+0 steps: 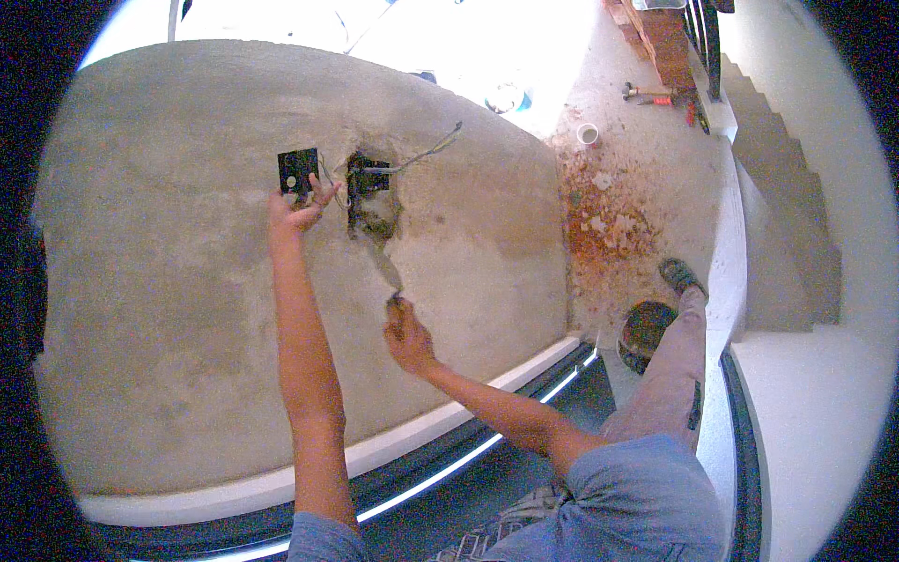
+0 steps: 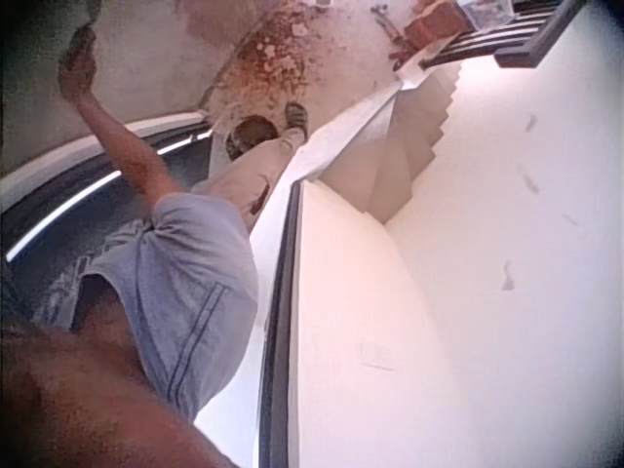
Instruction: The person applies plaster around an electrical box opening in a wall using a trowel, then fits the plastic electrical box into the opening and secures wires within it.
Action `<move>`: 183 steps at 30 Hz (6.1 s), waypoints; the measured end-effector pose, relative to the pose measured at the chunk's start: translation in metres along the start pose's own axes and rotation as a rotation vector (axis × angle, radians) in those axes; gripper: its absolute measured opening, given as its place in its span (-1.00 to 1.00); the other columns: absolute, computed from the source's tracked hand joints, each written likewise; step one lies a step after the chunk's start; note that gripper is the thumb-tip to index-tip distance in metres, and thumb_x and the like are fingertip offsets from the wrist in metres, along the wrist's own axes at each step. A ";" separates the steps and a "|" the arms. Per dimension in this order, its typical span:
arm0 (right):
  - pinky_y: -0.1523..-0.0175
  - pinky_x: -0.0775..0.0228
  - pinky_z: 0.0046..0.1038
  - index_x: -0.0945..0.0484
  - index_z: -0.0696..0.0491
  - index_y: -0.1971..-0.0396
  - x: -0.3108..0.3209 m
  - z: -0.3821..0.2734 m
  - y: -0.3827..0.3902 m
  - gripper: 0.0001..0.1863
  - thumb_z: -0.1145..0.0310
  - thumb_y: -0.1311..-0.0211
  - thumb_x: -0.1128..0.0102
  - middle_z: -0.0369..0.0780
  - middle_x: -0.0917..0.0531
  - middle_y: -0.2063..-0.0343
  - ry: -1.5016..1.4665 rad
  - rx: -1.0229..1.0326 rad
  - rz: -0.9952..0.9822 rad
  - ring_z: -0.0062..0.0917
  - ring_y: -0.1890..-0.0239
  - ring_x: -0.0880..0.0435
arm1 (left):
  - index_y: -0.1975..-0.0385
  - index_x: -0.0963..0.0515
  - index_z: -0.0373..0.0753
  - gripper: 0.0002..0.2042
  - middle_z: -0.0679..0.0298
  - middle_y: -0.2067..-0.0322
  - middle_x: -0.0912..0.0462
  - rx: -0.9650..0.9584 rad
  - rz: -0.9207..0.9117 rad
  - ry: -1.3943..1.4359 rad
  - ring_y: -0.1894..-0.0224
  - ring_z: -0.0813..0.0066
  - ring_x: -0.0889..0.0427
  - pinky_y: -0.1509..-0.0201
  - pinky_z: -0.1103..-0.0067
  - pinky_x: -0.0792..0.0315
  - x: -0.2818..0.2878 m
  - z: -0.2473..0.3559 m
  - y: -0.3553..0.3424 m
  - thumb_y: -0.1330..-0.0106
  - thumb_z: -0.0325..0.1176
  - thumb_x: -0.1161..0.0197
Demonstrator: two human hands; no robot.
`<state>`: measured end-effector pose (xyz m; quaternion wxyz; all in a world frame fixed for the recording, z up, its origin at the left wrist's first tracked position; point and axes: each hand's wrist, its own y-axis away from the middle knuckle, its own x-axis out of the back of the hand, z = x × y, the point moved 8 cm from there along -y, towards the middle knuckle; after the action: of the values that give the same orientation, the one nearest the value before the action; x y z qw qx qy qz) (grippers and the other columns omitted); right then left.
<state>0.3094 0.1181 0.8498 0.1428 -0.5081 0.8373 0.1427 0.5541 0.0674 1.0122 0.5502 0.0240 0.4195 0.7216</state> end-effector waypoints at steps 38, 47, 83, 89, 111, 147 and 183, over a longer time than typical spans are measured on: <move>0.65 -0.35 -0.53 -0.20 -0.06 0.10 -0.013 -0.006 -0.008 -0.74 0.11 -0.40 0.09 -0.35 -0.40 0.60 -0.834 -0.656 -0.526 -0.66 0.69 -0.42 | -0.09 -0.22 -0.35 -0.44 -0.36 -0.29 0.15 -0.048 -0.017 -0.085 -0.33 -0.40 0.11 0.25 0.28 -0.71 -0.018 -0.002 -0.010 -0.27 -0.02 -0.08; 0.52 -0.38 -0.36 -0.14 0.09 0.04 0.009 -0.041 -0.049 -0.68 0.27 -0.37 0.02 -0.20 -0.41 0.63 -0.492 -0.064 0.220 -0.46 0.65 -0.46 | -0.01 -0.23 -0.36 -0.45 -0.44 -0.25 0.12 -0.160 -0.004 -0.159 -0.27 -0.44 -0.03 0.24 0.25 -0.70 -0.006 0.027 -0.022 -0.27 0.02 -0.08; 0.61 -0.39 -0.47 -0.26 -0.07 0.16 -0.038 0.012 -0.014 -0.66 -0.04 -0.39 0.14 -0.33 -0.44 0.61 -0.742 -0.658 -0.579 -0.60 0.67 -0.46 | -0.11 -0.18 -0.29 -0.43 -0.46 -0.27 0.19 -0.100 -0.049 -0.154 -0.28 -0.38 -0.06 0.19 0.25 -0.68 -0.022 -0.002 -0.016 -0.26 0.00 -0.07; 0.59 -0.38 -0.57 -0.20 -0.07 0.16 0.009 -0.041 -0.027 -0.76 0.09 -0.42 0.12 -0.34 -0.41 0.61 -0.939 -0.444 -0.277 -0.67 0.67 -0.42 | -0.08 -0.23 -0.30 -0.46 -0.41 -0.29 0.19 -0.074 -0.044 -0.100 -0.32 -0.44 0.10 0.20 0.22 -0.70 -0.025 -0.002 -0.019 -0.16 -0.17 -0.18; 0.26 -0.38 -0.02 -0.27 0.16 0.02 0.010 0.038 -0.096 -0.57 0.13 -0.32 0.04 0.05 -0.62 0.42 -0.017 -0.204 0.073 0.04 0.36 -0.59 | -0.20 -0.14 -0.20 -0.36 -0.41 -0.30 0.26 -0.016 -0.088 -0.073 -0.34 -0.29 0.01 0.17 0.26 -0.65 -0.023 -0.011 -0.013 -0.21 0.01 -0.14; 0.63 -0.38 -0.54 -0.19 0.00 0.23 0.011 -0.040 -0.058 -0.76 0.14 -0.41 0.11 -0.34 -0.41 0.59 -0.811 -0.502 -0.336 -0.66 0.67 -0.44 | -0.14 -0.23 -0.30 -0.41 -0.32 -0.31 0.13 -0.013 -0.090 -0.046 -0.32 -0.47 0.12 0.19 0.23 -0.69 -0.023 -0.004 -0.004 -0.17 -0.10 -0.17; 0.29 -0.37 -0.06 -0.30 0.12 0.24 -0.023 0.049 -0.107 -0.62 0.04 -0.35 0.06 0.02 -0.59 0.51 0.072 -0.193 -0.151 0.02 0.39 -0.58 | -0.19 -0.12 -0.32 -0.40 -0.39 -0.31 0.23 0.003 -0.189 -0.065 -0.37 -0.33 0.16 0.08 0.25 -0.65 -0.020 -0.011 -0.011 -0.26 -0.12 -0.13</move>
<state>0.4194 0.1081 0.8041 0.0735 -0.5859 0.7835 0.1933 0.5656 0.0447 1.0065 0.6290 0.0083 0.4029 0.6648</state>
